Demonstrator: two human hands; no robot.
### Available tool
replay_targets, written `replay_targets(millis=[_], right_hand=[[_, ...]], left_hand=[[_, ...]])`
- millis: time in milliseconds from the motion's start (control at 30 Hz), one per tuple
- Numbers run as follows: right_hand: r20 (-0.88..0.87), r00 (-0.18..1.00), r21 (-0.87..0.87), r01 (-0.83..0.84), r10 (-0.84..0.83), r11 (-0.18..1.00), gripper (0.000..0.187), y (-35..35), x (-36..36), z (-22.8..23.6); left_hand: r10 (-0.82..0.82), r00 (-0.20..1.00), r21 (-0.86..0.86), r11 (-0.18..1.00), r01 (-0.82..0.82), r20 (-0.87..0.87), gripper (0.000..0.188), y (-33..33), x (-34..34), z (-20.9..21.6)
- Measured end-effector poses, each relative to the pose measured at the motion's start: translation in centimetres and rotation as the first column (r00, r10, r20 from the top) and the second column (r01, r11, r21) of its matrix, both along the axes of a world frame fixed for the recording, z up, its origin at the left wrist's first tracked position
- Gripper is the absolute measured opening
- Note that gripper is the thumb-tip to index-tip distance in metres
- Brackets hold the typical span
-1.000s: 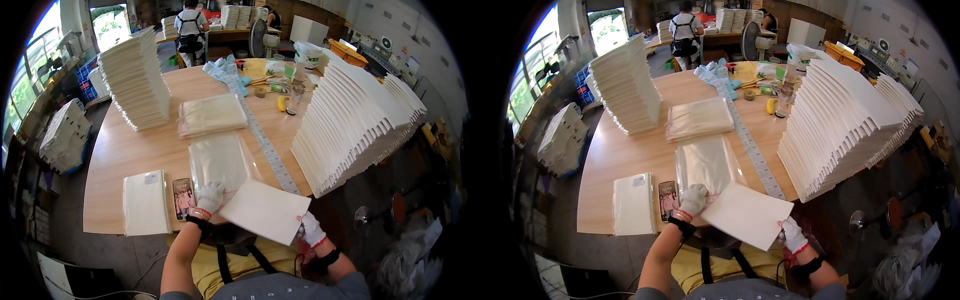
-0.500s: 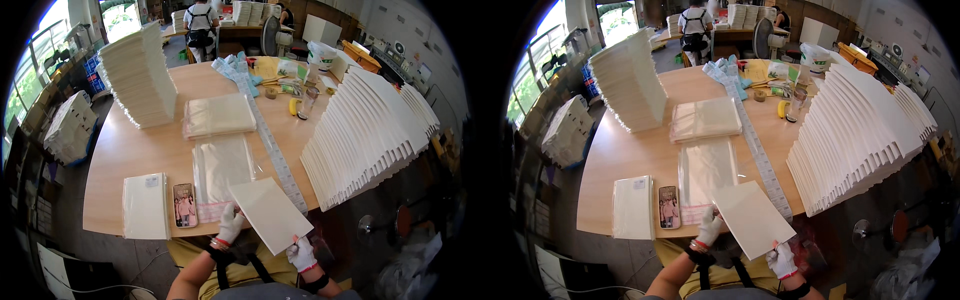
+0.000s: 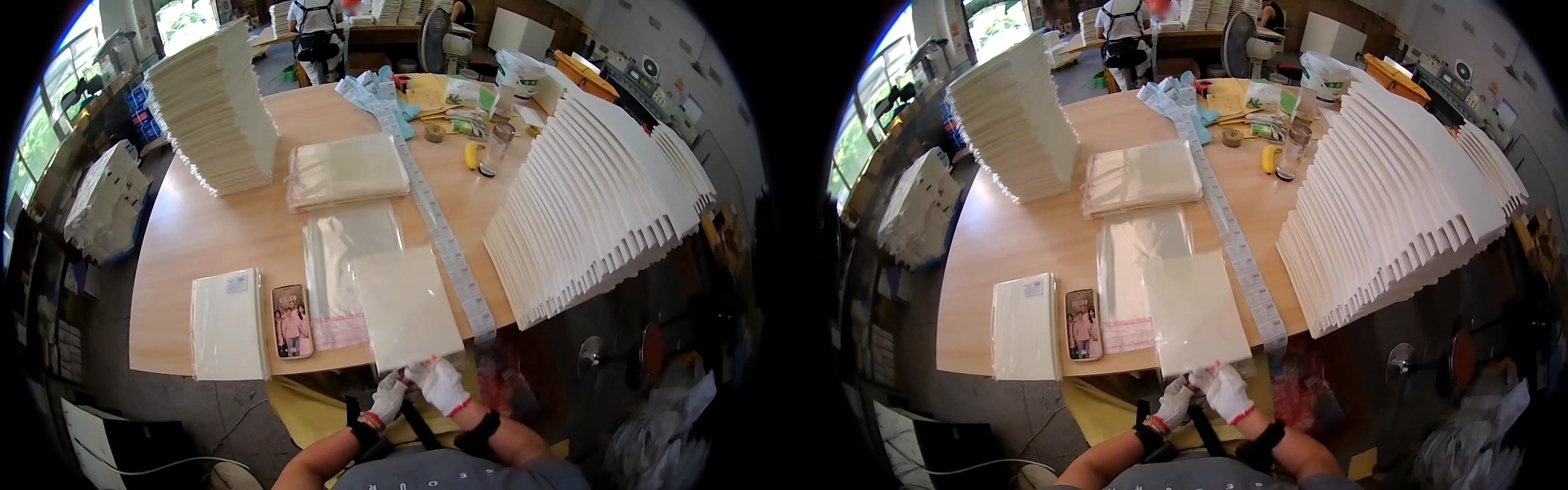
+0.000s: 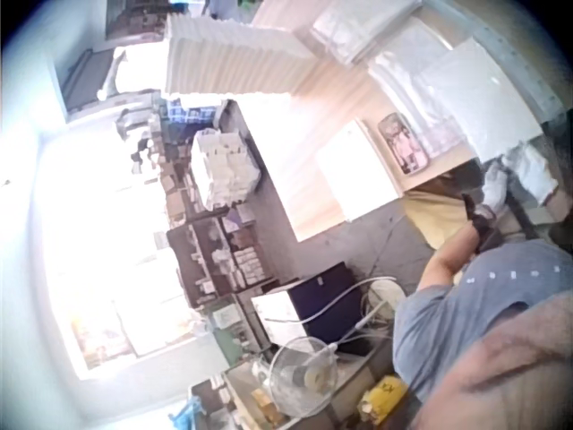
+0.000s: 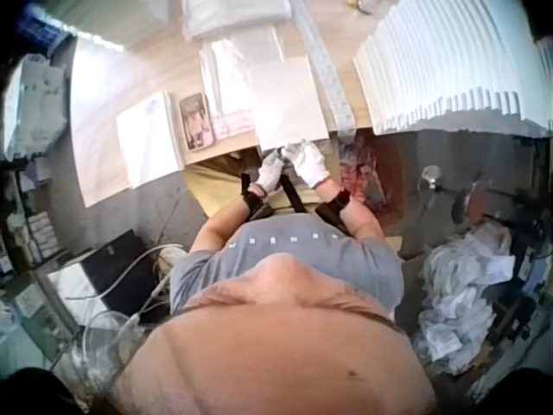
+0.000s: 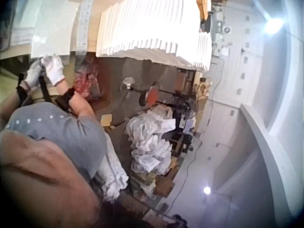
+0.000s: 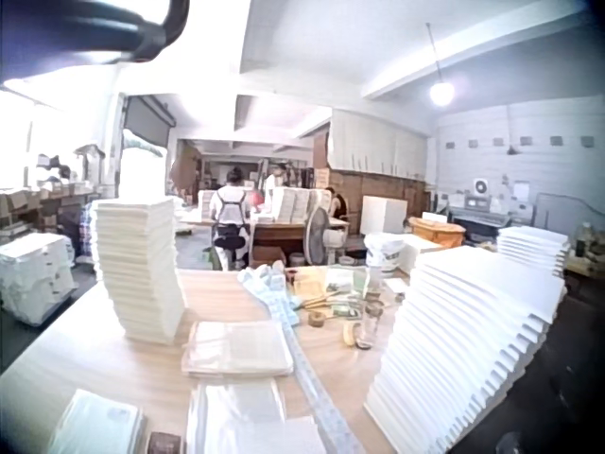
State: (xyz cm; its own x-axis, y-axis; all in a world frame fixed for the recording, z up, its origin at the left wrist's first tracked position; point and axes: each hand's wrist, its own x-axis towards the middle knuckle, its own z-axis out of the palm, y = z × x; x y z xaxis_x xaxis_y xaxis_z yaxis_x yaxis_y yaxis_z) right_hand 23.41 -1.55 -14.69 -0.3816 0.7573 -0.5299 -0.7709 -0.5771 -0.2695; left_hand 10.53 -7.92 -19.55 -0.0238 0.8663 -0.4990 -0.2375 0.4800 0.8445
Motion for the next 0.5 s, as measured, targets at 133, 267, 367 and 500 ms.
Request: replay_targets(millis=[133, 267, 367, 500], right_hand=[[-0.052, 0.992, 0.101, -0.108, 0.114, 0.989, 0.012, 1.7, 0.2, 0.3], [0.162, 0.926, 0.018, -0.348, 0.341, 0.937, 0.017, -0.1, 2.2, 3.8], [0.73, 0.519, 0.164, -0.765, 0.445, 0.623, 0.016, -0.4, 1.4, 5.1], [0.786, 0.327, 0.417, -0.907, -0.524, 0.06, 0.012, -0.3, -3.2, 3.1]], left_hand=[[0.08, 0.987, -0.001, 0.997, -0.08, 0.137, 0.018, 0.5, -0.9, 1.3], [0.248, 0.964, 0.1, 0.966, -0.238, -0.095, 0.044, -0.7, -3.8, 3.3], [0.083, 0.915, 0.09, 0.995, -0.051, -0.395, 0.044, -1.3, -6.5, 3.8], [0.117, 0.991, 0.082, 0.99, -0.112, -0.06, 0.04, -2.2, -7.1, 2.4]])
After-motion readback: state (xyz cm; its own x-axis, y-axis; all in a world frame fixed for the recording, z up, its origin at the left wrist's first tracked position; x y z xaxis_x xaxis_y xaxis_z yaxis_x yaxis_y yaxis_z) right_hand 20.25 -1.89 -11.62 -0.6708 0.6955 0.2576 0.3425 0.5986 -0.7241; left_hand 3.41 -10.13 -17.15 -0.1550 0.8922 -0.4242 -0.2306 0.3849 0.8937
